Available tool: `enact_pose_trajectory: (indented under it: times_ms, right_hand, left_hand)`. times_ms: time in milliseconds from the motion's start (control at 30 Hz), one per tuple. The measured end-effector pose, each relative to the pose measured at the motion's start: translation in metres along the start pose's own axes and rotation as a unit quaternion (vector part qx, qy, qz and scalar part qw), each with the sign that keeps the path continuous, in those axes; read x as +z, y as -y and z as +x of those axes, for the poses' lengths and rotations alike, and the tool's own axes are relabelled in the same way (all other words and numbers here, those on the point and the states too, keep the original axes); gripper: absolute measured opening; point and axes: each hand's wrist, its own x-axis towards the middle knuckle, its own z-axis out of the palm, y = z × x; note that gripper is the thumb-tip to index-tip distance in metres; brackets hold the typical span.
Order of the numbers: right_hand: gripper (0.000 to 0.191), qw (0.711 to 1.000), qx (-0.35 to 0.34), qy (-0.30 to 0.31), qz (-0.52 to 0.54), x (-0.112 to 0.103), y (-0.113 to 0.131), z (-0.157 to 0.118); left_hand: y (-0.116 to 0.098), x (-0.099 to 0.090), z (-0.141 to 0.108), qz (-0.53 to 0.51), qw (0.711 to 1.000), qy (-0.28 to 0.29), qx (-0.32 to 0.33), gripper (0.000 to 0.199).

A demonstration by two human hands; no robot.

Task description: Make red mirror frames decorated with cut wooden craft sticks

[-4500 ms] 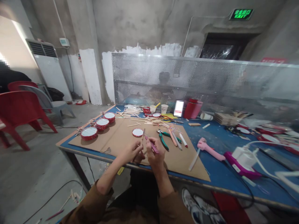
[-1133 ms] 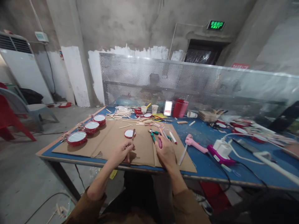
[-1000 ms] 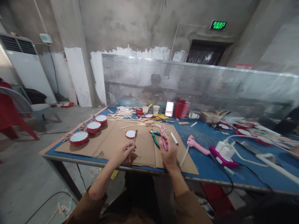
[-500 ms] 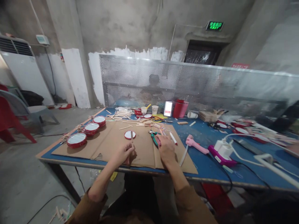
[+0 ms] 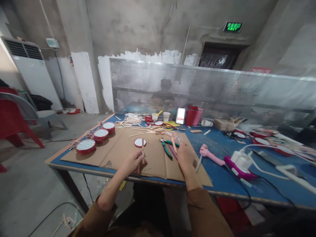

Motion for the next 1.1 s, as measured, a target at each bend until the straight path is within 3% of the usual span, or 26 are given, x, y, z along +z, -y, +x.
enact_pose_trajectory:
  times_ms: [67, 133, 267, 333, 367, 467, 567, 700, 867, 1100]
  right_hand:
    - [0.035, 0.999, 0.039, -0.026, 0.024, -0.006, 0.009, -0.003]
    - [0.034, 0.985, 0.056, -0.041, 0.159, -0.012, 0.024, -0.011]
    - [0.028, 0.884, 0.038, 0.001, 0.466, -0.015, 0.062, -0.032]
    - [0.033, 0.844, 0.018, 0.027, 0.536, -0.009, 0.079, -0.042]
    - [0.034, 0.839, 0.008, 0.036, 0.543, -0.005, 0.086, -0.047]
    - [0.031, 0.875, -0.042, -0.002, 0.482, 0.004, 0.097, -0.062]
    - [0.015, 0.919, -0.144, -0.060, 0.361, 0.002, 0.099, -0.077]
    - [0.016, 0.917, -0.279, -0.029, 0.282, -0.004, 0.099, -0.089]
    - [0.019, 0.927, -0.255, -0.035, 0.274, -0.003, 0.100, -0.090]
    - [0.018, 0.931, -0.231, -0.028, 0.281, 0.000, 0.100, -0.089]
  left_hand:
    - [0.000, 0.001, 0.000, -0.014, 1.000, 0.014, -0.015, 0.015]
    - [-0.001, 0.001, -0.001, -0.030, 0.999, 0.027, -0.035, 0.013]
    - [0.002, 0.002, 0.001, -0.046, 0.998, 0.030, -0.041, 0.012]
    - [0.005, 0.003, 0.002, -0.052, 0.997, 0.028, -0.045, 0.013]
    - [0.006, 0.003, 0.003, -0.056, 0.997, 0.028, -0.048, 0.013]
    - [0.007, 0.004, 0.004, -0.069, 0.996, 0.039, -0.047, 0.014]
    - [0.006, 0.004, 0.004, -0.086, 0.994, 0.055, -0.050, 0.015]
    - [0.006, 0.003, 0.004, -0.081, 0.994, 0.057, -0.039, 0.016]
    - [0.010, 0.004, 0.007, -0.052, 0.998, 0.033, -0.004, 0.014]
    - [0.006, 0.004, 0.003, -0.084, 0.993, 0.057, -0.052, 0.014]
